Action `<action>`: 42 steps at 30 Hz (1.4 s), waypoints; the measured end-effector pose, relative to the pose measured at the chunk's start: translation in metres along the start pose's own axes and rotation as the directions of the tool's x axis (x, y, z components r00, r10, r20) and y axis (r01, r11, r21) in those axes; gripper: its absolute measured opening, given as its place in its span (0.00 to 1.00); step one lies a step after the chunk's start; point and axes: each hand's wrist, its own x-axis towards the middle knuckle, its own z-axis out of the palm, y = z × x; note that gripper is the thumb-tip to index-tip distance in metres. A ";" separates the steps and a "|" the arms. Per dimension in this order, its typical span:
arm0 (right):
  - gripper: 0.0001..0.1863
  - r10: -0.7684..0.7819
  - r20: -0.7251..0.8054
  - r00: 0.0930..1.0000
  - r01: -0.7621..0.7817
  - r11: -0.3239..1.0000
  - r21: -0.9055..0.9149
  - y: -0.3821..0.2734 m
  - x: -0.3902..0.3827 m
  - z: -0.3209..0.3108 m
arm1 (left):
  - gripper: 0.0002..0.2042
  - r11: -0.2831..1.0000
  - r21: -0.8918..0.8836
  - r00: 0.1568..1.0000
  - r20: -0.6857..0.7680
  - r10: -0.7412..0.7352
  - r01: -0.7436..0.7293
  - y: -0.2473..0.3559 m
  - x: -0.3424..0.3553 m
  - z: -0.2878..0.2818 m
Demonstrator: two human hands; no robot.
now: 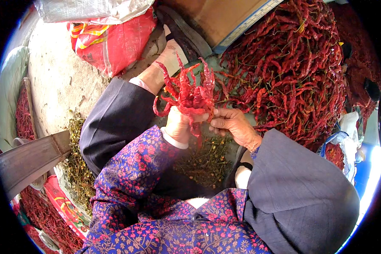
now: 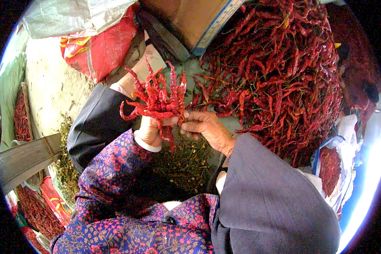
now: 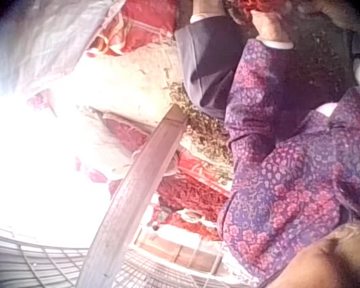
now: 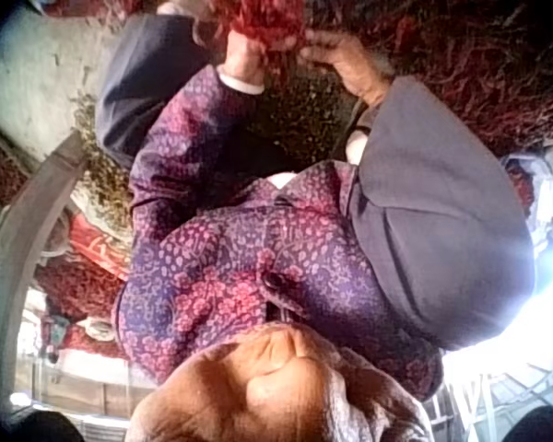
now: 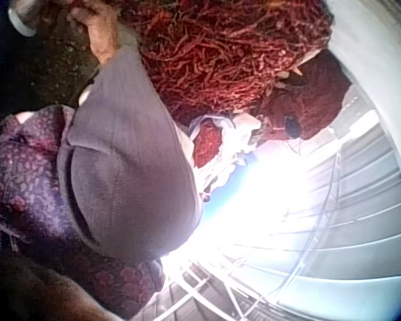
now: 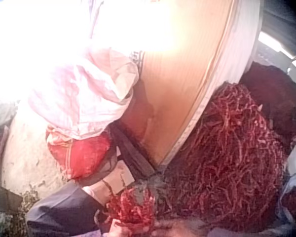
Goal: The person sits on the floor and removes stems from dried red chili peppers by hand. They pick up individual peppers, pull off the stems, and place the peppers into a pile while discarding the stems.
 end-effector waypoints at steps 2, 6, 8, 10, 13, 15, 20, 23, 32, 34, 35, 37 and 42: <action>0.09 0.040 0.002 0.999 -0.040 0.999 -0.028 0.000 0.000 0.002 | 0.17 0.994 0.099 0.998 -0.014 -0.054 0.055 0.003 0.001 -0.002; 0.08 0.002 0.019 1.000 -0.001 0.998 -0.056 0.007 0.003 0.000 | 0.17 0.991 0.106 0.996 -0.049 -0.074 0.079 0.009 0.002 0.004; 0.08 -0.044 -0.007 0.999 0.041 0.970 -0.238 0.011 0.002 -0.003 | 0.18 0.983 0.175 0.994 -0.100 -0.034 0.051 0.007 0.002 0.011; 0.09 -0.123 -0.019 0.992 0.110 0.938 -0.329 0.015 0.001 -0.001 | 0.19 0.997 0.082 0.999 -0.038 -0.010 0.013 -0.002 0.004 0.001; 0.07 -0.214 -0.001 0.977 0.199 0.913 -0.355 0.022 -0.001 -0.001 | 0.20 0.968 0.241 0.996 0.062 0.061 -0.074 0.005 0.002 0.016; 0.07 -0.309 0.065 0.949 0.306 0.851 -0.427 0.026 0.001 0.000 | 0.19 0.992 0.107 0.991 0.124 0.049 -0.062 0.004 0.004 0.017; 0.20 -0.372 0.223 0.901 0.434 0.783 -0.446 0.027 -0.008 -0.002 | 0.24 0.899 0.387 0.950 0.141 -0.278 0.206 0.011 0.010 0.013; 0.18 -0.337 0.271 0.902 0.417 0.845 -0.334 0.032 -0.006 0.000 | 0.24 0.760 0.640 0.925 0.211 -0.315 0.113 0.016 0.013 -0.015; 0.06 0.009 0.442 0.897 -0.023 0.999 0.027 -0.012 -0.042 0.001 | 0.21 0.965 0.049 0.913 0.316 -0.260 0.258 0.030 0.017 -0.019; 0.08 -0.016 0.488 0.873 0.251 0.872 -0.421 0.021 -0.041 0.000 | 0.24 0.963 0.226 0.967 0.172 -0.189 0.148 0.040 0.014 -0.010; 0.09 -0.025 0.503 0.864 0.415 0.600 -0.684 0.027 -0.046 -0.003 | 0.27 0.941 0.320 0.982 0.110 -0.152 0.110 0.046 0.014 -0.002; 0.10 0.163 0.477 0.863 0.335 0.522 -0.785 0.036 -0.047 -0.010 | 0.24 0.963 0.252 0.990 0.080 -0.115 0.092 0.050 0.014 0.002; 0.08 -0.252 0.489 0.835 0.541 0.213 -0.814 0.044 -0.029 -0.046 | 0.24 0.969 0.212 0.989 0.051 -0.139 0.126 0.040 0.013 0.006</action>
